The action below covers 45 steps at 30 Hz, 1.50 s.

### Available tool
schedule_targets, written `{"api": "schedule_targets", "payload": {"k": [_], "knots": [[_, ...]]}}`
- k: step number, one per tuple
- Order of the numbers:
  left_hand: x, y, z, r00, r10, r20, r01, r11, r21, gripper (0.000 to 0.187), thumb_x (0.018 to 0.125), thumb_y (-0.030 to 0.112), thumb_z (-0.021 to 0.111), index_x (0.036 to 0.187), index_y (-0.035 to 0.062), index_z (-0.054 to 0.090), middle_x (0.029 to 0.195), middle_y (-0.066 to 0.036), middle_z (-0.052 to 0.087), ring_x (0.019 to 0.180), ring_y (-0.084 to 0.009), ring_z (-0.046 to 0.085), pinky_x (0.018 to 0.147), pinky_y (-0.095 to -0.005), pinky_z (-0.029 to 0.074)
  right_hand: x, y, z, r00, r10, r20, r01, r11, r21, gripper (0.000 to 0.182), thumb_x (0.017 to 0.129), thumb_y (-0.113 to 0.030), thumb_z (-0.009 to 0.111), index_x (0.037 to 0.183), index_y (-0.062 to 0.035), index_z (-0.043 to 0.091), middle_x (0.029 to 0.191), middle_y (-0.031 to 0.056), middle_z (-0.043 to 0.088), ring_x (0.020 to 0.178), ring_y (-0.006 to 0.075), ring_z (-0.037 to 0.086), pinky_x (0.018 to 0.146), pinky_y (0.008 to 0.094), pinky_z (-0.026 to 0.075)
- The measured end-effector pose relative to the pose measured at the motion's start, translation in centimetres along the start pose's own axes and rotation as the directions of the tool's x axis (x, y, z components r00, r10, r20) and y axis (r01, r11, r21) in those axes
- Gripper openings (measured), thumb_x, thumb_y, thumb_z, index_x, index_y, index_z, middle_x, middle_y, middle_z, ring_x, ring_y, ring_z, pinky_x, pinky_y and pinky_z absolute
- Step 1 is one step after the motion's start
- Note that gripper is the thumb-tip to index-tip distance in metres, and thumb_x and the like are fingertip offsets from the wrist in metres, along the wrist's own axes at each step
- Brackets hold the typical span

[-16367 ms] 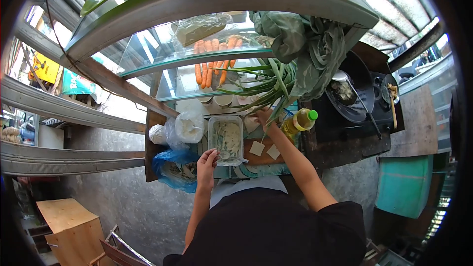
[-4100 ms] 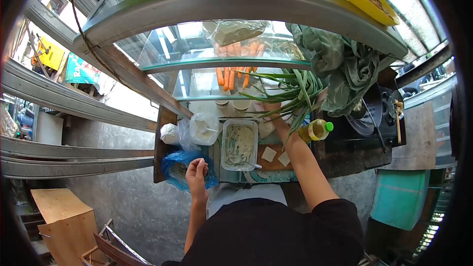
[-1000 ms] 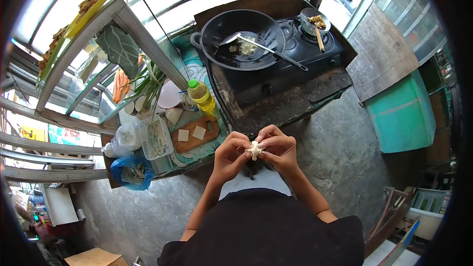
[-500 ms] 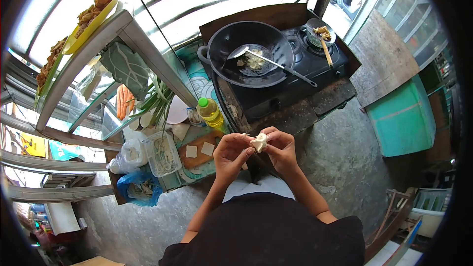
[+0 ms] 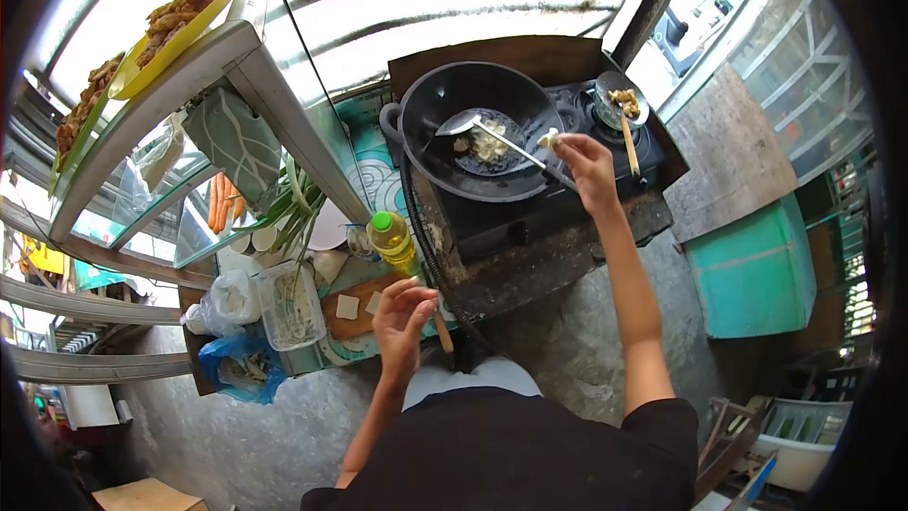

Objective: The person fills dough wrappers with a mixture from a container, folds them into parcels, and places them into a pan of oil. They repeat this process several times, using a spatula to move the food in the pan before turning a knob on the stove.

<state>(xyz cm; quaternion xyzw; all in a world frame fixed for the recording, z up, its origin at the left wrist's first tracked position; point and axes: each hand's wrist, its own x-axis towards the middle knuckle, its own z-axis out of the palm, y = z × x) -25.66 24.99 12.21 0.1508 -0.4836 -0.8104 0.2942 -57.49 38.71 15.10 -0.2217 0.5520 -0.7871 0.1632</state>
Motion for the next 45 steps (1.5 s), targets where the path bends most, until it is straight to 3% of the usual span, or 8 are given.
{"api": "schedule_targets", "payload": {"k": [5,8,11,21,24,36,43,45], "knots": [[-1.0,-0.6,-2.3,0.972,0.006,-0.235,-0.005,1.000,0.003,0.029,0.083,0.001,0.056,0.111,0.0013,0.048,0.092,-0.008,0.060,0.088,-0.0127,0.056,0.082,-0.0267,0.044,9.5,3.8,-3.3,0.994,0.108,0.030,-0.103,0.986,-0.132,0.016,0.074,-0.004,0.068,0.088,0.0028,0.064,0.082,0.0072,0.065,0.076,0.0107,0.059,0.070,0.0216,0.046],[-1.2,-0.5,-2.5,0.915,0.015,-0.402,-0.021,1.000,-0.009,0.027,0.084,0.004,0.056,0.110,0.0011,0.048,0.091,-0.007,0.059,0.086,-0.0125,0.055,0.081,-0.0260,0.043,13.9,7.8,-4.4,0.990,0.136,0.048,-0.107,0.918,-0.383,0.012,0.075,-0.006,0.067,0.085,0.0007,0.065,0.078,0.0048,0.065,0.069,0.0082,0.058,0.065,0.0205,0.046],[-1.2,-0.6,-2.5,0.889,0.024,-0.457,-0.025,1.000,0.003,0.026,0.085,0.004,0.055,0.110,0.0012,0.048,0.090,-0.007,0.058,0.086,-0.0120,0.054,0.082,-0.0258,0.042,17.6,12.2,-4.5,0.990,0.134,-0.032,-0.132,0.856,-0.500,0.012,0.064,-0.005,0.072,0.074,-0.0004,0.068,0.068,0.0051,0.064,0.058,0.0084,0.057,0.056,0.0212,0.045],[-1.4,-1.5,-2.7,0.821,0.010,-0.571,-0.006,1.000,0.009,0.024,0.085,0.006,0.056,0.108,0.0026,0.050,0.090,-0.005,0.057,0.086,-0.0105,0.053,0.081,-0.0246,0.041,21.6,17.3,-1.6,0.955,0.296,-0.035,-0.221,0.624,-0.749,0.012,0.059,-0.006,0.072,0.070,-0.0049,0.069,0.065,0.0049,0.065,0.058,0.0097,0.061,0.059,0.0226,0.049],[-1.4,-1.8,-2.9,0.818,0.003,-0.575,0.000,1.000,0.006,0.024,0.085,0.006,0.056,0.108,0.0024,0.050,0.092,-0.005,0.057,0.086,-0.0104,0.053,0.081,-0.0243,0.042,21.9,17.7,-1.6,0.983,0.181,-0.029,-0.130,0.575,-0.808,0.011,0.058,-0.007,0.071,0.069,-0.0058,0.070,0.064,0.0066,0.065,0.059,0.0115,0.062,0.061,0.0239,0.050],[-0.7,-2.1,-2.2,0.833,-0.001,-0.553,0.006,1.000,0.008,0.023,0.085,0.004,0.055,0.107,0.0015,0.050,0.092,-0.005,0.057,0.085,-0.0108,0.053,0.079,-0.0233,0.042,22.5,18.7,-1.0,0.993,0.039,0.109,0.077,0.471,-0.879,0.011,0.059,-0.006,0.065,0.069,-0.0057,0.069,0.066,0.0103,0.065,0.064,0.0169,0.064,0.064,0.0271,0.051],[0.0,-1.8,-1.6,0.845,-0.017,-0.534,0.040,0.999,0.031,0.025,0.086,0.010,0.056,0.108,0.0021,0.049,0.087,-0.003,0.055,0.080,-0.0099,0.050,0.077,-0.0232,0.041,19.5,11.5,-2.2,0.981,-0.050,0.186,0.189,0.438,-0.879,0.011,0.063,-0.009,0.067,0.073,-0.0049,0.067,0.067,0.0107,0.065,0.063,0.0176,0.064,0.062,0.0281,0.050],[0.0,-2.1,-1.9,0.864,-0.020,-0.502,0.034,0.999,0.019,0.024,0.086,0.010,0.056,0.108,0.0023,0.049,0.089,-0.003,0.055,0.080,-0.0096,0.051,0.077,-0.0231,0.042,16.4,6.7,-2.3,0.967,0.020,0.252,0.224,0.402,-0.888,0.016,0.063,-0.018,0.067,0.073,-0.0062,0.066,0.075,0.0125,0.065,0.073,0.0249,0.064,0.068,0.0323,0.050]]}}
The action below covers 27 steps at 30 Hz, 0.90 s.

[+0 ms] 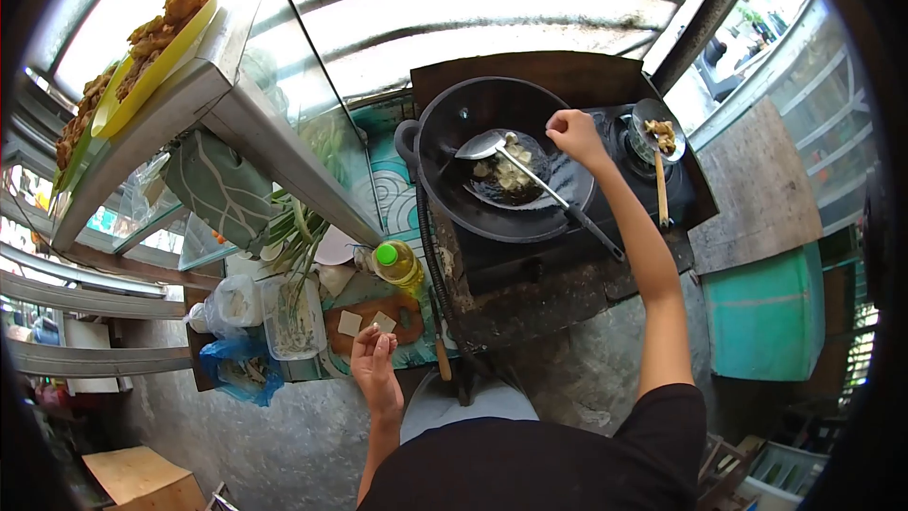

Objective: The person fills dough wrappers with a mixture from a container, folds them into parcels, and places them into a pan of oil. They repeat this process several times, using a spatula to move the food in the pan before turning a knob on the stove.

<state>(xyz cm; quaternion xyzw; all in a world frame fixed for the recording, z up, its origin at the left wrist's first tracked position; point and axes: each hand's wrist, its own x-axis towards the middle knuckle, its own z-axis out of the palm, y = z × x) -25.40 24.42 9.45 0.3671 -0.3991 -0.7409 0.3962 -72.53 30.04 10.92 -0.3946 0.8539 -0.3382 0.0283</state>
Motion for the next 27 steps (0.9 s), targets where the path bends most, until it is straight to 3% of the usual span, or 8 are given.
{"api": "schedule_targets", "payload": {"k": [2,4,6,10,12,15,19,27], "knots": [[0.2,-0.2,0.1,1.000,-0.005,0.022,0.006,1.000,-0.009,0.022,0.086,0.008,0.055,0.107,0.0015,0.050,0.090,-0.004,0.055,0.082,-0.0099,0.052,0.077,-0.0231,0.042,-4.5,-1.8,-3.7,0.986,0.134,0.097,-0.092,0.933,-0.347,0.030,0.065,-0.031,0.068,0.082,-0.0064,0.064,0.087,0.0138,0.064,0.085,0.0276,0.062,0.073,0.0351,0.048],[0.2,-0.4,0.2,0.999,-0.010,0.042,0.011,1.000,-0.020,0.020,0.086,0.005,0.054,0.105,0.0007,0.051,0.091,-0.004,0.056,0.083,-0.0103,0.054,0.078,-0.0232,0.043,-9.7,-3.8,-6.2,0.882,0.423,0.210,-0.227,0.770,-0.596,0.047,0.066,-0.043,0.069,0.092,-0.0045,0.059,0.097,0.0161,0.062,0.094,0.0296,0.059,0.078,0.0373,0.047],[0.2,-0.6,0.4,0.998,-0.027,0.062,0.030,0.999,-0.037,0.017,0.086,0.005,0.054,0.103,0.0010,0.052,0.091,-0.004,0.055,0.081,-0.0099,0.053,0.076,-0.0229,0.043,-13.7,-3.3,-6.9,0.769,0.566,0.296,-0.283,0.718,-0.636,0.059,0.067,-0.051,0.068,0.097,-0.0012,0.055,0.095,0.0171,0.062,0.094,0.0312,0.059,0.078,0.0381,0.047],[-0.2,-1.0,0.6,0.993,-0.038,0.108,0.038,0.999,0.000,0.015,0.086,0.005,0.054,0.101,0.0011,0.053,0.091,-0.004,0.054,0.080,-0.0097,0.052,0.076,-0.0234,0.043,-18.8,-0.7,-4.8,0.785,0.548,0.287,-0.483,0.833,-0.270,0.058,0.068,-0.049,0.069,0.092,0.0005,0.050,0.085,0.0187,0.062,0.082,0.0330,0.061,0.070,0.0386,0.047],[-0.5,-1.0,0.7,0.987,-0.040,0.155,0.039,0.999,0.010,0.014,0.086,0.006,0.054,0.100,0.0012,0.054,0.089,-0.003,0.054,0.079,-0.0092,0.052,0.075,-0.0235,0.043,-20.4,0.9,-2.4,0.923,0.375,0.080,-0.359,0.918,-0.168,0.041,0.074,-0.034,0.070,0.086,-0.0023,0.046,0.071,0.0165,0.060,0.067,0.0317,0.061,0.062,0.0355,0.045],[-1.2,-0.7,1.1,0.983,-0.044,0.176,0.039,0.999,0.031,0.016,0.086,0.010,0.056,0.101,0.0039,0.054,0.085,-0.001,0.055,0.078,-0.0070,0.053,0.074,-0.0213,0.043,-20.7,-0.9,-0.3,0.975,0.221,-0.028,-0.222,0.975,-0.027,0.032,0.079,-0.031,0.063,0.091,-0.0050,0.049,0.071,0.0179,0.061,0.069,0.0353,0.061,0.062,0.0394,0.046],[-1.8,-0.9,0.7,0.978,-0.062,0.198,0.057,0.998,0.031,0.015,0.086,0.010,0.056,0.100,0.0042,0.055,0.085,0.000,0.055,0.077,-0.0063,0.054,0.074,-0.0209,0.044,-20.8,-6.2,-0.4,0.973,0.183,-0.138,-0.214,0.940,-0.265,0.026,0.082,-0.030,0.055,0.096,-0.0081,0.052,0.068,0.0207,0.060,0.069,0.0395,0.060,0.061,0.0481,0.046],[-2.7,-0.8,0.4,0.979,-0.082,0.189,0.077,0.997,0.032,0.012,0.086,0.010,0.056,0.096,0.0025,0.056,0.083,-0.002,0.057,0.076,-0.0076,0.053,0.073,-0.0216,0.042,-20.5,-6.5,0.7,0.898,0.310,-0.313,-0.386,0.895,-0.222,0.026,0.083,-0.030,0.055,0.093,-0.0064,0.051,0.070,0.0221,0.061,0.072,0.0412,0.060,0.063,0.0482,0.047]]}}
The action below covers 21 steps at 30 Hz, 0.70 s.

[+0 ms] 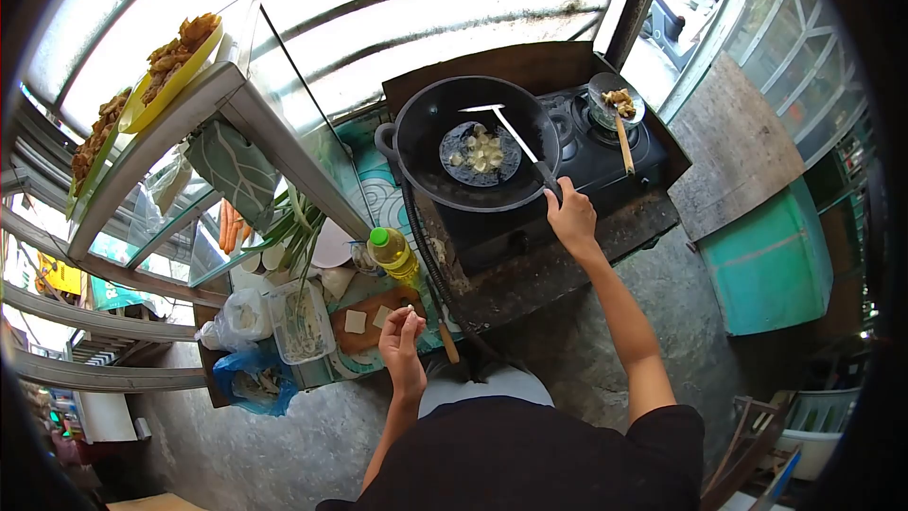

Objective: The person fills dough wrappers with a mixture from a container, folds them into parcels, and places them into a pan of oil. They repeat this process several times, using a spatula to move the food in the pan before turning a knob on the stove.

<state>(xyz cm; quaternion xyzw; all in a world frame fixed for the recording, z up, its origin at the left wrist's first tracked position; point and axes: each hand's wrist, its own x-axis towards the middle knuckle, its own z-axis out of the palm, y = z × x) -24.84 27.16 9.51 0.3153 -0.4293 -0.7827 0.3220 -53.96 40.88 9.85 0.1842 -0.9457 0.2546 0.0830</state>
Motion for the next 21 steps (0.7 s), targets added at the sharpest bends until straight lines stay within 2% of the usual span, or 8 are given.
{"api": "schedule_targets", "payload": {"k": [5,8,13,15,16,18,19,21], "knots": [[-0.1,-0.1,-0.4,1.000,0.001,0.012,-0.001,1.000,0.003,0.012,0.086,0.010,0.056,0.096,0.0029,0.056,0.082,-0.001,0.057,0.076,-0.0073,0.053,0.073,-0.0212,0.042,-0.9,0.2,0.7,0.998,0.061,0.026,-0.063,0.996,0.069,0.026,0.082,-0.029,0.055,0.092,-0.0051,0.051,0.073,0.0234,0.061,0.075,0.0425,0.059,0.065,0.0494,0.046],[-0.1,0.0,-0.5,1.000,-0.004,0.003,0.004,1.000,0.000,0.012,0.086,0.010,0.056,0.095,0.0028,0.056,0.082,-0.001,0.057,0.076,-0.0071,0.053,0.072,-0.0208,0.042,-2.2,0.1,1.0,0.994,0.087,0.073,-0.102,0.968,0.230,0.027,0.082,-0.030,0.056,0.090,-0.0041,0.055,0.076,0.0234,0.060,0.078,0.0433,0.057,0.067,0.0494,0.045],[0.0,-0.2,-0.7,1.000,-0.010,-0.001,0.010,1.000,-0.011,0.011,0.086,0.010,0.056,0.095,0.0028,0.056,0.082,-0.001,0.057,0.075,-0.0067,0.053,0.072,-0.0202,0.042,-4.6,-1.3,-1.2,0.992,0.071,0.106,-0.086,0.985,0.152,0.026,0.081,-0.030,0.056,0.092,-0.0056,0.056,0.075,0.0227,0.061,0.075,0.0416,0.058,0.067,0.0490,0.045],[0.1,-0.3,-0.9,1.000,-0.024,0.018,0.024,1.000,0.009,0.013,0.086,0.011,0.057,0.097,0.0054,0.056,0.083,0.001,0.055,0.076,-0.0056,0.053,0.073,-0.0194,0.044,-5.0,-1.5,-2.4,0.994,-0.017,0.110,0.012,0.999,0.050,0.025,0.082,-0.028,0.056,0.094,-0.0066,0.056,0.072,0.0203,0.061,0.070,0.0397,0.060,0.062,0.0473,0.046],[0.1,-0.3,-1.0,0.999,-0.023,0.022,0.023,1.000,0.010,0.013,0.086,0.011,0.057,0.097,0.0054,0.056,0.083,0.001,0.055,0.076,-0.0056,0.053,0.073,-0.0194,0.044,-4.9,-1.4,-2.8,0.994,-0.016,0.107,0.010,0.999,0.051,0.025,0.082,-0.028,0.056,0.094,-0.0066,0.056,0.072,0.0203,0.061,0.070,0.0397,0.060,0.062,0.0473,0.046],[0.2,-0.3,-1.0,0.999,-0.027,0.028,0.027,1.000,-0.003,0.012,0.086,0.012,0.056,0.097,0.0055,0.056,0.083,0.001,0.055,0.076,-0.0056,0.053,0.073,-0.0196,0.043,-4.6,-1.0,-3.5,0.983,-0.183,0.002,0.183,0.981,-0.065,0.024,0.081,-0.026,0.057,0.095,-0.0071,0.055,0.067,0.0168,0.059,0.062,0.0367,0.060,0.057,0.0444,0.047],[0.3,-0.3,-1.0,0.999,-0.026,0.030,0.026,1.000,-0.004,0.012,0.086,0.012,0.056,0.097,0.0055,0.056,0.083,0.001,0.055,0.076,-0.0056,0.053,0.073,-0.0196,0.043,-4.3,-0.9,-4.0,0.983,-0.183,-0.001,0.182,0.981,-0.066,0.024,0.081,-0.026,0.057,0.095,-0.0071,0.055,0.067,0.0168,0.059,0.062,0.0367,0.060,0.057,0.0444,0.047],[0.4,-0.4,-1.1,0.999,-0.028,0.035,0.028,1.000,0.003,0.012,0.086,0.012,0.056,0.096,0.0053,0.057,0.081,0.001,0.055,0.076,-0.0055,0.053,0.073,-0.0198,0.043,-3.2,-1.1,-5.1,0.941,-0.335,-0.054,0.327,0.938,-0.117,0.023,0.081,-0.024,0.057,0.095,-0.0068,0.053,0.062,0.0142,0.056,0.059,0.0341,0.059,0.053,0.0422,0.047]]}}
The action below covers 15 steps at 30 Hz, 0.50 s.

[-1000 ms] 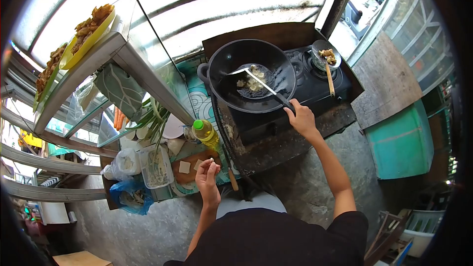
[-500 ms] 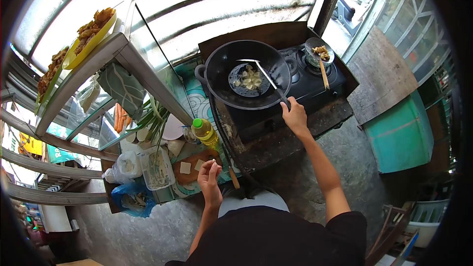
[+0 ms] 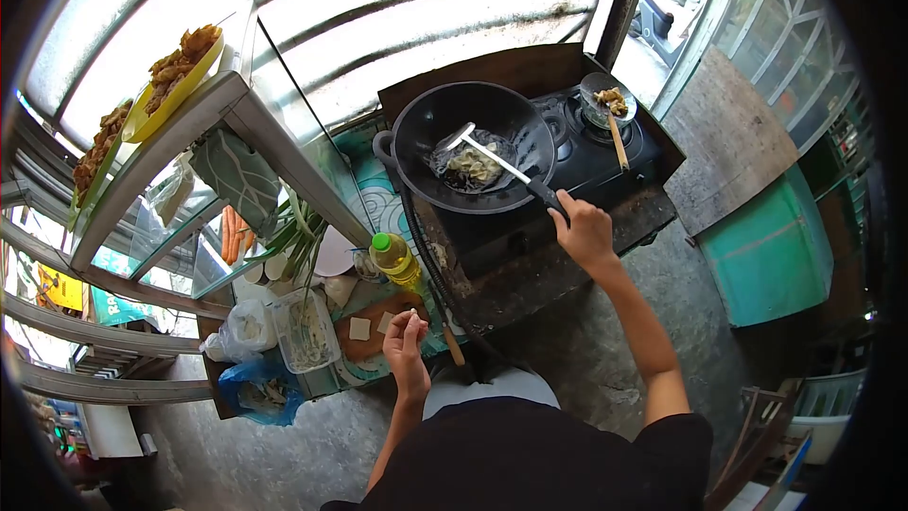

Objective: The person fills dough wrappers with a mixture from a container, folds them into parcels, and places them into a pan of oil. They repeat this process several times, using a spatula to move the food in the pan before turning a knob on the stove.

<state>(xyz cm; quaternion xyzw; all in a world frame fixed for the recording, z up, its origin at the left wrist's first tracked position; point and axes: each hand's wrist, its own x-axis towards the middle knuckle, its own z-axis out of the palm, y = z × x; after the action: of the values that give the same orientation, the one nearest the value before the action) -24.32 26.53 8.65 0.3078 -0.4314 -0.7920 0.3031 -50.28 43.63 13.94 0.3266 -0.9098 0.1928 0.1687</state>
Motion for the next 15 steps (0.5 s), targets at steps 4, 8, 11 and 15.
{"api": "schedule_targets", "payload": {"k": [4,8,11,15], "knots": [[0.0,-0.3,0.1,1.000,-0.016,0.004,0.016,1.000,0.003,0.012,0.086,0.012,0.056,0.095,0.0051,0.057,0.081,0.001,0.055,0.075,-0.0053,0.053,0.073,-0.0199,0.043,2.0,-0.2,-0.2,0.990,-0.101,0.098,0.110,0.990,-0.088,0.022,0.079,-0.022,0.059,0.094,-0.0072,0.052,0.064,0.0120,0.056,0.058,0.0320,0.060,0.051,0.0397,0.047],[0.0,-0.2,0.5,1.000,-0.008,0.005,0.008,1.000,-0.001,0.011,0.086,0.012,0.056,0.094,0.0039,0.056,0.080,0.000,0.055,0.074,-0.0056,0.052,0.071,-0.0198,0.041,2.5,0.2,0.1,0.982,-0.158,0.107,0.173,0.974,-0.144,0.024,0.078,-0.019,0.060,0.099,-0.0086,0.055,0.063,0.0109,0.054,0.056,0.0305,0.058,0.050,0.0387,0.046],[0.1,-0.1,0.3,1.000,-0.004,-0.011,0.004,1.000,-0.010,0.011,0.086,0.011,0.056,0.093,0.0029,0.056,0.080,-0.001,0.056,0.074,-0.0060,0.051,0.071,-0.0196,0.041,2.5,0.8,-0.9,0.983,-0.129,0.129,0.148,0.977,-0.156,0.021,0.077,-0.021,0.060,0.092,-0.0078,0.053,0.065,0.0122,0.057,0.059,0.0316,0.060,0.052,0.0399,0.047],[0.3,-0.2,-0.4,1.000,-0.009,-0.012,0.009,1.000,0.022,0.011,0.086,0.012,0.056,0.095,0.0051,0.056,0.078,0.002,0.055,0.074,-0.0052,0.051,0.072,-0.0198,0.041,2.7,2.9,-0.1,0.999,-0.005,0.045,0.005,1.000,-0.001,0.022,0.077,-0.026,0.060,0.089,-0.0069,0.057,0.065,0.0162,0.059,0.064,0.0355,0.060,0.057,0.0439,0.047]]}}
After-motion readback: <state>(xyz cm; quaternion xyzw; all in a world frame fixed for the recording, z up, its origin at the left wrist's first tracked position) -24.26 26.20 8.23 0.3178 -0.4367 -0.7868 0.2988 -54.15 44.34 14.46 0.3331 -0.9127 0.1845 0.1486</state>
